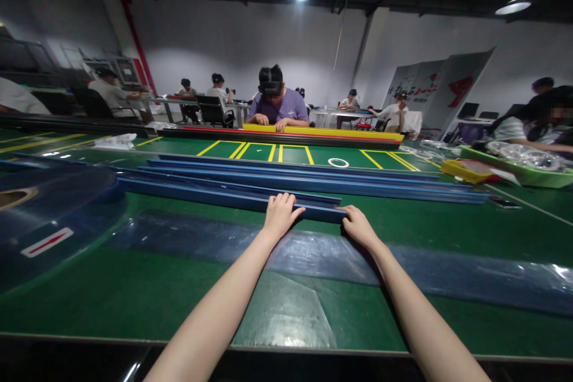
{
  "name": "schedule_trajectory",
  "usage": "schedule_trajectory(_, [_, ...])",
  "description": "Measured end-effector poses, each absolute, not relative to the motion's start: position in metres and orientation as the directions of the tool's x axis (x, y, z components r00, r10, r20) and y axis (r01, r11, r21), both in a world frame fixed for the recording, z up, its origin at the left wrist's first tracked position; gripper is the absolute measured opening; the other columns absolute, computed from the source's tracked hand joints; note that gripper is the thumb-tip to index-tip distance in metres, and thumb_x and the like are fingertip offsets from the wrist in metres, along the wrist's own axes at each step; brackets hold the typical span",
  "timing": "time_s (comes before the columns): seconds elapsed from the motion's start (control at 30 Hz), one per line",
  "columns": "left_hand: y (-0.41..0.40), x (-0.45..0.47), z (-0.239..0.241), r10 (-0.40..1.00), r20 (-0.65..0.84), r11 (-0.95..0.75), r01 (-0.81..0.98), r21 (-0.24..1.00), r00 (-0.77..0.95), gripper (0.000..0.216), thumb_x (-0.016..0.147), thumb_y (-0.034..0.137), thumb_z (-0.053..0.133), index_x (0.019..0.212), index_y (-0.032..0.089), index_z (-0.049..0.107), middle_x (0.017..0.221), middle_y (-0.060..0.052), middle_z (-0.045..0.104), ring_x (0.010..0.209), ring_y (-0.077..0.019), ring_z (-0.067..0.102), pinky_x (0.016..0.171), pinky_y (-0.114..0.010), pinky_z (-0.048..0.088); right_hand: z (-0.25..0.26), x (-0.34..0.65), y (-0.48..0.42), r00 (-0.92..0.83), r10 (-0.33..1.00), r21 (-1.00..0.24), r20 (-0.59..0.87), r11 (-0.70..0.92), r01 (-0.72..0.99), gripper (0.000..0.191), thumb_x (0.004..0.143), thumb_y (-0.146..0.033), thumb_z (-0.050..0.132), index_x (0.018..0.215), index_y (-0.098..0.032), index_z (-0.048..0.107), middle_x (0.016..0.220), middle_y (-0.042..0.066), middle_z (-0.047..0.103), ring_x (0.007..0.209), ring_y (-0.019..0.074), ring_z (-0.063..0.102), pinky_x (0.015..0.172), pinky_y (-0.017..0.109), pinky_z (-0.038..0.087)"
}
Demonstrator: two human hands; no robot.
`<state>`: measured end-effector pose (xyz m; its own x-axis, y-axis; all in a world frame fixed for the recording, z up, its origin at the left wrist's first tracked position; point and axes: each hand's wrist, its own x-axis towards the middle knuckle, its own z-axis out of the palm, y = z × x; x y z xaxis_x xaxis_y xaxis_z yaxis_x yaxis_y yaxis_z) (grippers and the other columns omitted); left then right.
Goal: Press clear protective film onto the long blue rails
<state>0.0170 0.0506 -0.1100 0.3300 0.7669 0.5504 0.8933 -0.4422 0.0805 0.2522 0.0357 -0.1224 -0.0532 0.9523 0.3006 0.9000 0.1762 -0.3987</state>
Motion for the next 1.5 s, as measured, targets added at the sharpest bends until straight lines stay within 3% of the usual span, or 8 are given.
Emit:
schedule_trajectory(0.23, [0.051, 0.017, -0.11, 0.771, 0.538, -0.446, 0.892, 0.073, 0.341, 0.033, 0.086, 0.048, 0.042, 0.086, 0.018, 0.056, 0.089, -0.006, 0.062, 0.087, -0.0209, 0.051, 0.075, -0.032, 0.031, -0.121, 0.25, 0.034, -0.051, 0.948, -0.382, 0.315, 0.176, 0.907, 0.043, 0.071, -0.004, 0.037, 0.106, -0.013, 0.062, 0.107, 0.01, 0.06, 0.104, 0.0169, 0.05, 0.092, 0.027, 0.036])
schedule_trajectory(0.4, [0.051, 0.017, -0.111, 0.765, 0.538, -0.449, 0.892, 0.048, 0.355, 0.036, 0.087, 0.048, 0.039, 0.084, 0.018, 0.057, 0.087, -0.006, 0.063, 0.086, -0.0215, 0.053, 0.074, -0.033, 0.031, -0.116, 0.248, 0.03, -0.026, 0.943, -0.298, 0.331, 0.131, 0.946, 0.039, 0.073, -0.007, 0.039, 0.103, -0.016, 0.062, 0.103, 0.009, 0.06, 0.1, 0.018, 0.051, 0.088, 0.027, 0.037])
schedule_trajectory(0.63, [0.052, 0.017, -0.113, 0.754, 0.553, -0.444, 0.895, 0.033, 0.354, 0.034, 0.087, 0.048, 0.041, 0.082, 0.018, 0.057, 0.085, -0.006, 0.063, 0.084, -0.0215, 0.053, 0.072, -0.033, 0.031, -0.1, 0.241, 0.018, -0.009, 0.869, -0.203, 0.494, 0.125, 0.971, 0.033, 0.074, -0.009, 0.038, 0.096, -0.017, 0.063, 0.096, 0.007, 0.061, 0.093, 0.0189, 0.052, 0.08, 0.028, 0.037])
schedule_trajectory(0.83, [0.053, 0.018, -0.114, 0.745, 0.564, -0.449, 0.893, 0.028, 0.357, 0.033, 0.086, 0.047, 0.043, 0.082, 0.018, 0.058, 0.083, -0.006, 0.063, 0.083, -0.0213, 0.053, 0.071, -0.032, 0.031, -0.092, 0.232, 0.021, 0.038, 0.8, -0.313, 0.598, 0.19, 0.931, 0.03, 0.075, -0.013, 0.036, 0.089, -0.018, 0.063, 0.091, 0.006, 0.063, 0.09, 0.0183, 0.053, 0.081, 0.029, 0.038])
schedule_trajectory(0.93, [0.053, 0.018, -0.113, 0.74, 0.569, -0.453, 0.891, 0.028, 0.358, 0.034, 0.086, 0.047, 0.043, 0.082, 0.017, 0.059, 0.083, -0.007, 0.063, 0.083, -0.0215, 0.053, 0.071, -0.033, 0.031, -0.087, 0.218, 0.029, 0.046, 0.814, -0.331, 0.579, 0.183, 0.926, 0.03, 0.077, -0.013, 0.036, 0.089, -0.017, 0.063, 0.091, 0.006, 0.064, 0.09, 0.0178, 0.054, 0.081, 0.028, 0.038])
schedule_trajectory(1.27, [0.054, 0.018, -0.115, 0.725, 0.589, -0.468, 0.883, 0.04, 0.358, 0.033, 0.089, 0.043, 0.039, 0.082, 0.017, 0.058, 0.084, -0.006, 0.064, 0.082, -0.0206, 0.054, 0.071, -0.033, 0.031, -0.086, 0.155, 0.055, -0.108, 0.905, -0.076, 0.411, 0.152, 0.985, 0.033, 0.089, -0.026, 0.031, 0.098, -0.016, 0.061, 0.1, 0.009, 0.064, 0.094, 0.0166, 0.056, 0.083, 0.026, 0.035])
schedule_trajectory(1.5, [0.053, 0.016, -0.112, 0.722, 0.637, -0.451, 0.882, 0.135, 0.271, 0.027, 0.091, 0.031, 0.037, 0.083, 0.018, 0.058, 0.082, -0.004, 0.063, 0.082, -0.0182, 0.054, 0.075, -0.032, 0.031, -0.09, 0.156, 0.052, -0.137, 0.887, 0.005, 0.442, 0.151, 0.989, 0.036, 0.09, -0.032, 0.03, 0.097, -0.018, 0.062, 0.098, 0.007, 0.066, 0.091, 0.0171, 0.057, 0.082, 0.028, 0.033])
